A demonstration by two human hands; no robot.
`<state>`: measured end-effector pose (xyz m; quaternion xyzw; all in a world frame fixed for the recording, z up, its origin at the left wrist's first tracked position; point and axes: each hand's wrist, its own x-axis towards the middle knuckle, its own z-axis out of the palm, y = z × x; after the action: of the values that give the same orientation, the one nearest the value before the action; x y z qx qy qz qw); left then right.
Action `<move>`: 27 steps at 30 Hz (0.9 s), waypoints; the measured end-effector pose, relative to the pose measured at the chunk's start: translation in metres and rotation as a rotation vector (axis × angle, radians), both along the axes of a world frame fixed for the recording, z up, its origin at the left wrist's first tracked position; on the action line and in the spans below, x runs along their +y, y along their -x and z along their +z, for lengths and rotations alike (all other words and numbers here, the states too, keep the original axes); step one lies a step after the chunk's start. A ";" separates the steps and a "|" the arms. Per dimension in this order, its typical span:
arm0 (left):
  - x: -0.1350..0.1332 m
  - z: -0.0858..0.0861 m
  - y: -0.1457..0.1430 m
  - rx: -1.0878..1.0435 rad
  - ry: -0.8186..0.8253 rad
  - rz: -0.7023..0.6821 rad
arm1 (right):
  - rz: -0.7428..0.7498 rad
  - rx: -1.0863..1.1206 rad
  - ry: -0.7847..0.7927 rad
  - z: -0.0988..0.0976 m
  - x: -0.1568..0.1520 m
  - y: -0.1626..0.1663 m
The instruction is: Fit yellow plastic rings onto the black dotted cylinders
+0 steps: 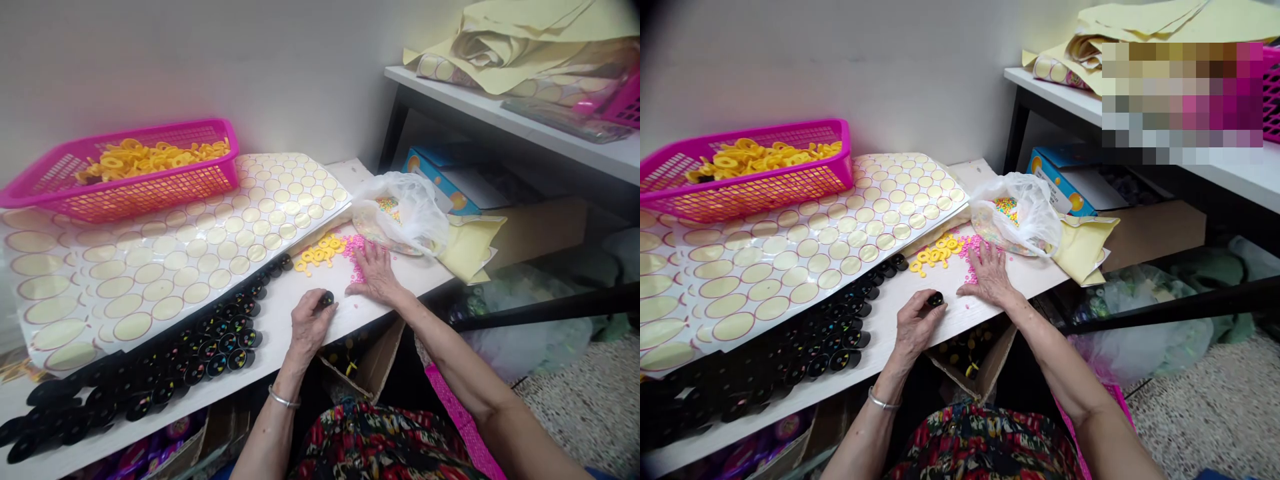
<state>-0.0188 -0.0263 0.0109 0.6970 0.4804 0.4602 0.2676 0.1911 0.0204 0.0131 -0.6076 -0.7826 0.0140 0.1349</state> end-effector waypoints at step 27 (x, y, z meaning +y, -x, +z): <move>0.038 -0.010 -0.104 0.678 -0.044 -0.025 | -0.166 1.331 -0.126 -0.002 0.042 -0.016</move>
<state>0.0856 0.0117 0.0005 0.8218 0.5234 0.2092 0.0835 0.2067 0.0619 0.0115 -0.5187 -0.4825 0.3293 0.6243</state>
